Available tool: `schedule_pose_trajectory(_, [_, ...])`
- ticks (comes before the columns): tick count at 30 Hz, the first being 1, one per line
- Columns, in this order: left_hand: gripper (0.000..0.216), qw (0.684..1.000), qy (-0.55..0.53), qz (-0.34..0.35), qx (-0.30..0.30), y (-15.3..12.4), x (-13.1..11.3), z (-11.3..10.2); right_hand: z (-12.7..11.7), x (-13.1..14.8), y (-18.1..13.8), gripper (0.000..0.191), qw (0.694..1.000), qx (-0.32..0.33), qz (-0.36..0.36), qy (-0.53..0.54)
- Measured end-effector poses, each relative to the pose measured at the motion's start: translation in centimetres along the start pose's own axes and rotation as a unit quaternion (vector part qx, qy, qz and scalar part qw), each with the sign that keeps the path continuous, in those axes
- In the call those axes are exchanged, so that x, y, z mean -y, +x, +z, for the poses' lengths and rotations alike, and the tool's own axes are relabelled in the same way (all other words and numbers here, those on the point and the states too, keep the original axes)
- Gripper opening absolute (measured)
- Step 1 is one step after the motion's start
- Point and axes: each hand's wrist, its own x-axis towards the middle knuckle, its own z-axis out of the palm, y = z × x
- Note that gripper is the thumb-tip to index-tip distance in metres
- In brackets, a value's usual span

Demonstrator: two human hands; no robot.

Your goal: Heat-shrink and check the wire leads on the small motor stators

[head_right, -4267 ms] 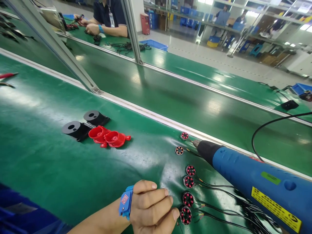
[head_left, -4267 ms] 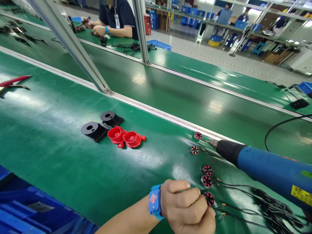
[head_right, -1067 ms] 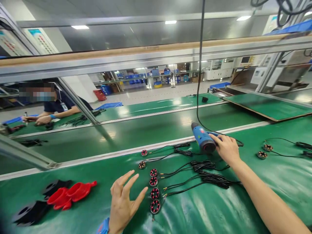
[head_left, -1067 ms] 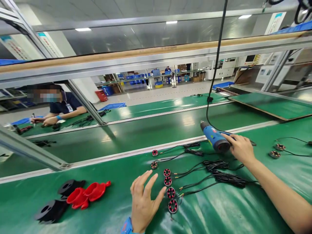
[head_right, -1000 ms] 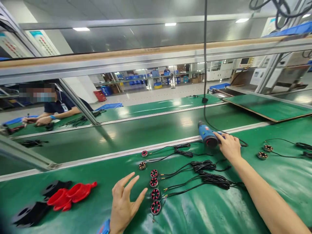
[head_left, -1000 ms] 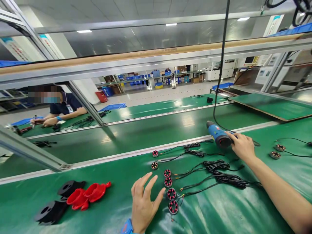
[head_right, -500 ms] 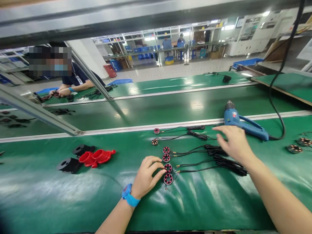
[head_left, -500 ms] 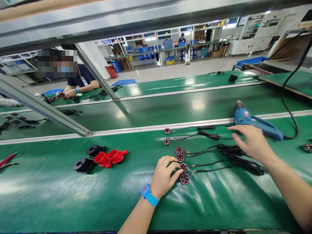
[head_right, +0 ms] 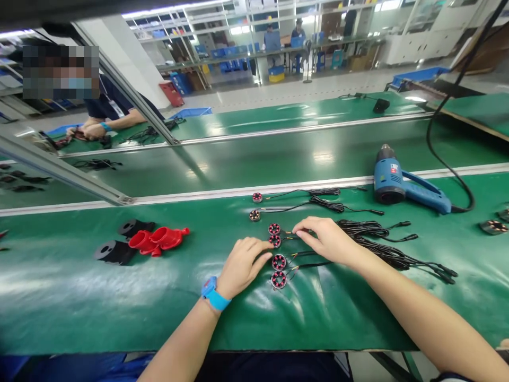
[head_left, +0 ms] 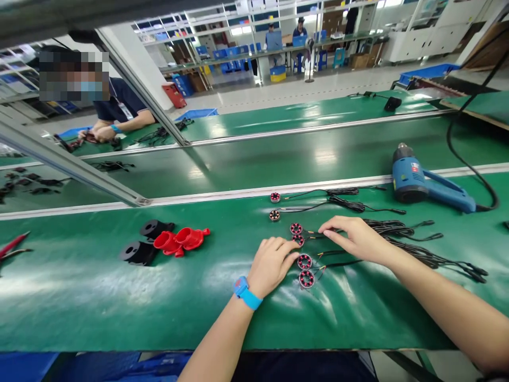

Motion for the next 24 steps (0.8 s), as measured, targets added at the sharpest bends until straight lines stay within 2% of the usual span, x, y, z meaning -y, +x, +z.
schedule_pose_trajectory(4, [0.022, 0.999, 0.033, -0.024, 0.03, 0.5, 0.5, 0.5, 1.0, -0.3, 0.6, 0.026, 0.999, -0.029, 0.02, 0.037])
schedule_pose_trajectory(10, [0.022, 0.998, -0.05, -0.025, 0.022, -0.6, 0.2, 1.0, 2.5, -0.8, -0.2, 0.024, 0.996, -0.045, 0.029, 0.074])
schedule_pose_trajectory(15, [0.025, 0.999, -0.022, -0.037, 0.001, -0.7, 0.1, 1.0, 3.0, -0.4, 0.1, 0.025, 0.996, -0.056, 0.012, 0.07])
schedule_pose_trajectory(21, [0.017, 0.999, -0.037, -0.012, 0.017, -0.4, 0.4, 0.9, 4.4, -0.4, 0.9, 0.023, 0.995, -0.01, -0.055, 0.08])
schedule_pose_trajectory(24, [0.014, 0.998, -0.06, 0.006, 0.007, -0.4, 0.5, 1.0, 4.7, -0.7, 0.7, 0.024, 0.994, 0.033, -0.059, 0.09])
